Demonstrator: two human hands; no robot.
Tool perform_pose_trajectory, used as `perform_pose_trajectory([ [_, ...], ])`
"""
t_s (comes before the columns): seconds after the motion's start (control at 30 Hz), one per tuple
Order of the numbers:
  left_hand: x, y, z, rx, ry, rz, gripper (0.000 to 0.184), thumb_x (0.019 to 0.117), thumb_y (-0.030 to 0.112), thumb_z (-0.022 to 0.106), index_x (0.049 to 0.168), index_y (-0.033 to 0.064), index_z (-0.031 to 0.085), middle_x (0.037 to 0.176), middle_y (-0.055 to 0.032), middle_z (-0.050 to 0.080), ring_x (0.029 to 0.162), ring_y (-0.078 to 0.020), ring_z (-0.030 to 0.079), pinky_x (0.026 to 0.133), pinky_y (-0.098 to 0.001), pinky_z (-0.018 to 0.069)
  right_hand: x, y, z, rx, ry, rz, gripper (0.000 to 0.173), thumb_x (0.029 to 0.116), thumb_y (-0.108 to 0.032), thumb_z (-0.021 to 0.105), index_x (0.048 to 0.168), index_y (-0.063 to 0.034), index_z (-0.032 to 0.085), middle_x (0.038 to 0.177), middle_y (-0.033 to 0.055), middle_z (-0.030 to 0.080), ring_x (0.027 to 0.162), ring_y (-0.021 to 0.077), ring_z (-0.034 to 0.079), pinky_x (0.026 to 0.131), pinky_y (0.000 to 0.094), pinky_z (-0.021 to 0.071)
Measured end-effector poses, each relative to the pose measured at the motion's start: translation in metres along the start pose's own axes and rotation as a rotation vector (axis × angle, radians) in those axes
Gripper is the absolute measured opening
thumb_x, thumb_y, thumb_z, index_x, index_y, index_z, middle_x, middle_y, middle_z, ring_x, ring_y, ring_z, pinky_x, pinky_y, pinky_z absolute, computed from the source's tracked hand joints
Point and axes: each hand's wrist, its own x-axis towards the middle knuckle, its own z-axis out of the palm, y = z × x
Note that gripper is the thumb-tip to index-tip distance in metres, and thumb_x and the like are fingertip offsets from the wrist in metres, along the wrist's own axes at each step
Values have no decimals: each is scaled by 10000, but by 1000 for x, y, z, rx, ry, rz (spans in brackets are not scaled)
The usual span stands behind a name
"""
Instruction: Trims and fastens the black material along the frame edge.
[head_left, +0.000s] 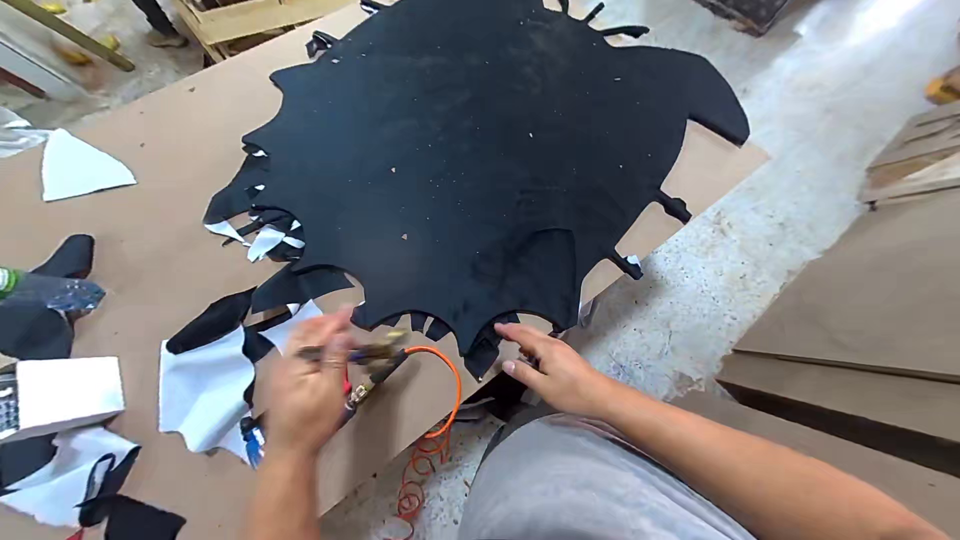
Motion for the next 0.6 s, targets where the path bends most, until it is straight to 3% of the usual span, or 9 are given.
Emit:
perform_pose_trajectory([
  [0.07, 9, 31, 58, -343, -204, 30, 492, 1072, 477, 483, 1270, 83, 701, 1124, -74, 739, 990, -204, 725, 903, -428, 624, -5, 11, -19, 69, -53, 43, 581, 1077, -521, 411, 1585, -240, 419, 1581, 16, 472, 1395, 153, 512, 1159, 470, 440],
  [0.13, 17, 55, 105, -659, -445, 3, 440, 1063, 453, 526, 1202, 95, 739, 1023, -97, 764, 919, -233, 741, 868, -429, 634, -19, 25, -40, 263, -155, 161, 494, 1097, -494, 370, 1376, -196, 647, 1307, 4, 683, 1209, 109, 635, 1074, 428, 505],
  [0.23, 29, 66, 157, -1027, -719, -96, 408, 1053, 408, 566, 1159, 62, 754, 968, -142, 764, 901, -228, 745, 872, -403, 623, -41, 59, -68, 650, -341, 243, 524, 1100, -463, 343, 1087, -110, 730, 947, -46, 717, 872, 27, 658, 828, 271, 554],
  [0.3, 37, 67, 182, -1121, -822, -176, 399, 1053, 392, 570, 1157, 54, 755, 999, -150, 765, 930, -217, 746, 887, -384, 619, -50, 77, -88, 834, -462, 232, 377, 1047, -362, 525, 1266, -101, 684, 1059, 8, 739, 948, 89, 695, 878, 301, 579],
  [0.33, 39, 67, 194, -1128, -850, -224, 401, 1052, 388, 574, 1155, 45, 753, 1010, -155, 762, 938, -220, 744, 886, -388, 619, -49, 81, -97, 903, -529, 216, 453, 1015, -264, 595, 1432, -87, 570, 1169, 88, 722, 1033, 170, 702, 945, 359, 578],
  [0.4, 45, 67, 216, -1097, -885, -327, 414, 1056, 380, 570, 1155, 18, 744, 1018, -168, 754, 941, -234, 739, 886, -405, 614, -43, 84, -107, 962, -617, 217, 664, 961, -105, 635, 1573, -99, 378, 1210, 148, 705, 1040, 236, 717, 951, 404, 592],
  [0.43, 48, 68, 225, -1045, -883, -372, 412, 1059, 371, 565, 1159, 9, 735, 1007, -167, 750, 929, -237, 733, 881, -409, 610, -41, 87, -108, 984, -639, 239, 674, 948, -88, 658, 1563, -96, 382, 1168, 145, 719, 995, 236, 732, 917, 407, 609],
  [0.53, 57, 66, 249, -539, -809, -399, 348, 1023, 346, 629, 1231, 88, 734, 1095, -67, 758, 977, -178, 729, 899, -395, 609, -51, 99, -106, 998, -591, 383, 427, 929, -233, 733, 1315, -94, 613, 885, 36, 691, 709, 135, 678, 668, 324, 613],
  [0.6, 52, 48, 271, -99, -669, -214, 495, 950, 510, 689, 1283, 143, 712, 1295, -7, 677, 1164, -135, 654, 1001, -398, 564, -68, 108, -99, 1002, -395, 513, 442, 889, -462, 765, 1120, -100, 658, 713, -15, 609, 553, 91, 594, 517, 258, 539],
])
